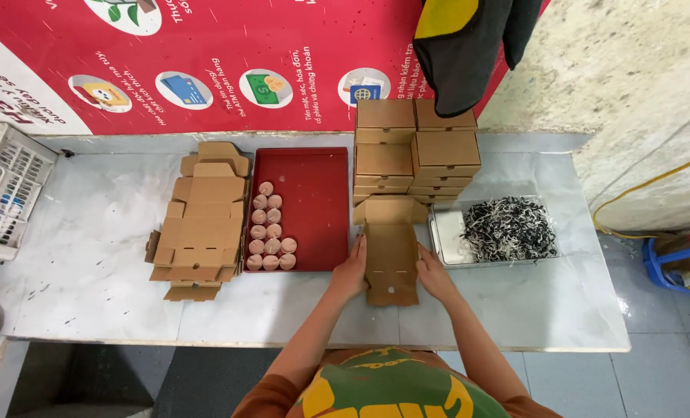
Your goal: Folding cardboard boxes and packing candles with protective wrap and filler.
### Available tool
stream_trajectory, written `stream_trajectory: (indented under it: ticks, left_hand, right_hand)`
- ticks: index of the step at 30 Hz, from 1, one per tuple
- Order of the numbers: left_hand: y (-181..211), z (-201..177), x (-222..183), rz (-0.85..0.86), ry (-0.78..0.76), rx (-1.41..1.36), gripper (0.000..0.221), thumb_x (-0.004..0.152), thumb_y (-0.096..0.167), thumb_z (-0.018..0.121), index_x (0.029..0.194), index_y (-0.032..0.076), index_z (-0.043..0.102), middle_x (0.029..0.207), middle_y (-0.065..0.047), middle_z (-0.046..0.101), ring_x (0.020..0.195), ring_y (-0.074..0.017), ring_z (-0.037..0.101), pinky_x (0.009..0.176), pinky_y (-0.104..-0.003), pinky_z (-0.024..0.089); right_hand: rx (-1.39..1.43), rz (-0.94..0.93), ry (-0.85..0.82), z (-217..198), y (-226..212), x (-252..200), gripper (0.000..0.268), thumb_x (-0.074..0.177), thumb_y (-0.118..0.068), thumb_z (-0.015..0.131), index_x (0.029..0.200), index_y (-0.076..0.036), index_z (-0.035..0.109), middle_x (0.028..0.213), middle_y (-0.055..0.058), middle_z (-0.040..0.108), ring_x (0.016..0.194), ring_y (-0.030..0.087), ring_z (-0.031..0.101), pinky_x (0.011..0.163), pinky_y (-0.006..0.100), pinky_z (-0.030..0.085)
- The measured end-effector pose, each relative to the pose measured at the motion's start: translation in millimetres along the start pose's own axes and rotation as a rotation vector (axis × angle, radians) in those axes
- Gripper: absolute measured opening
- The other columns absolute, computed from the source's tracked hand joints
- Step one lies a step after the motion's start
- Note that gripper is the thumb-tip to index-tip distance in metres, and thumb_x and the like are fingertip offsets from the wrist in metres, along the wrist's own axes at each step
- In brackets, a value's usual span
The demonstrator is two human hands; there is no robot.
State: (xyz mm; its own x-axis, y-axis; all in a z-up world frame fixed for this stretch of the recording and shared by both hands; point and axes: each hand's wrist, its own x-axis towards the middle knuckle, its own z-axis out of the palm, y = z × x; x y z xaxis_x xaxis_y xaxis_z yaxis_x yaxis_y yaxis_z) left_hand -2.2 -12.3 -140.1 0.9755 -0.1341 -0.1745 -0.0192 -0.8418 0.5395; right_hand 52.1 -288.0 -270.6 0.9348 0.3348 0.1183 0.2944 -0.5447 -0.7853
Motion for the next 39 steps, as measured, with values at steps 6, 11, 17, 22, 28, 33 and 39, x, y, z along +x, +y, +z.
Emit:
stream_trajectory:
  ticks: [6,11,17,22,28,33,39]
  left_hand:
    - [8,-17,22,-0.053,-0.146,0.121,0.136,0.063,0.02,0.093,0.165,0.01,0.002,0.155,-0.016,0.038,0.107,-0.0361,0.067,0.083,-0.044,0.058]
    - [-12,-4,36,0.063,-0.077,0.19,0.115,0.064,0.026,0.093,0.157,0.009,0.026,0.149,-0.014,0.044,0.118,-0.0318,0.063,0.087,-0.043,0.058]
    - [-27,-4,31,0.163,-0.06,0.254,0.119,0.062,0.04,0.094,0.157,0.008,0.029,0.154,-0.013,0.041,0.137,-0.0309,0.046,0.106,-0.045,0.045]
    - [-12,-35,10,0.308,-0.193,0.245,0.151,0.049,0.051,0.095,0.161,-0.003,0.01,0.169,-0.024,0.018,0.146,-0.0314,0.036,0.117,-0.045,0.03]
    - [-8,-40,6,0.359,-0.34,0.414,0.162,0.045,0.055,0.098,0.159,0.0,-0.003,0.163,-0.035,-0.002,0.15,-0.0464,0.014,0.123,-0.052,0.009]
    - [-30,-24,8,0.495,-0.096,0.351,0.133,0.064,0.061,0.082,0.16,-0.002,0.015,0.159,-0.032,0.025,0.145,-0.0455,0.029,0.124,-0.053,0.018]
    - [-39,-18,14,0.491,-0.026,0.242,0.087,0.095,0.046,0.068,0.16,0.006,0.027,0.163,-0.02,0.033,0.145,-0.03,0.041,0.126,-0.05,0.02]
  right_hand:
    - [0.117,0.477,-0.542,-63,-116,30,0.121,0.08,0.004,0.07,0.163,-0.024,-0.013,0.101,0.022,0.069,0.082,0.03,0.073,0.062,0.034,0.065]
    - [0.034,0.419,-0.522,-60,-124,38,0.124,0.072,0.003,0.081,0.159,-0.032,0.0,0.096,0.012,0.068,0.082,0.027,0.07,0.058,0.039,0.063]
    - [0.066,0.345,-0.397,-50,-117,34,0.111,0.073,0.0,0.084,0.16,-0.032,0.022,0.087,0.014,0.069,0.075,0.026,0.069,0.061,0.035,0.055]
    - [0.185,0.467,-0.376,-60,-141,27,0.112,0.075,0.002,0.078,0.162,-0.034,0.017,0.084,0.01,0.061,0.074,0.026,0.062,0.065,0.044,0.054]
    - [0.106,0.316,-0.359,-44,-103,25,0.104,0.081,-0.001,0.078,0.159,-0.029,0.016,0.088,0.01,0.058,0.082,0.024,0.06,0.076,0.041,0.052]
    - [0.2,0.259,-0.384,-56,-124,23,0.105,0.081,-0.012,0.077,0.161,-0.026,0.011,0.098,0.014,0.065,0.088,0.023,0.064,0.081,0.038,0.053]
    - [0.237,0.026,-0.121,-6,-23,12,0.067,0.123,-0.027,0.055,0.173,-0.008,0.015,0.163,0.023,0.028,0.14,0.03,0.032,0.107,0.047,0.037]
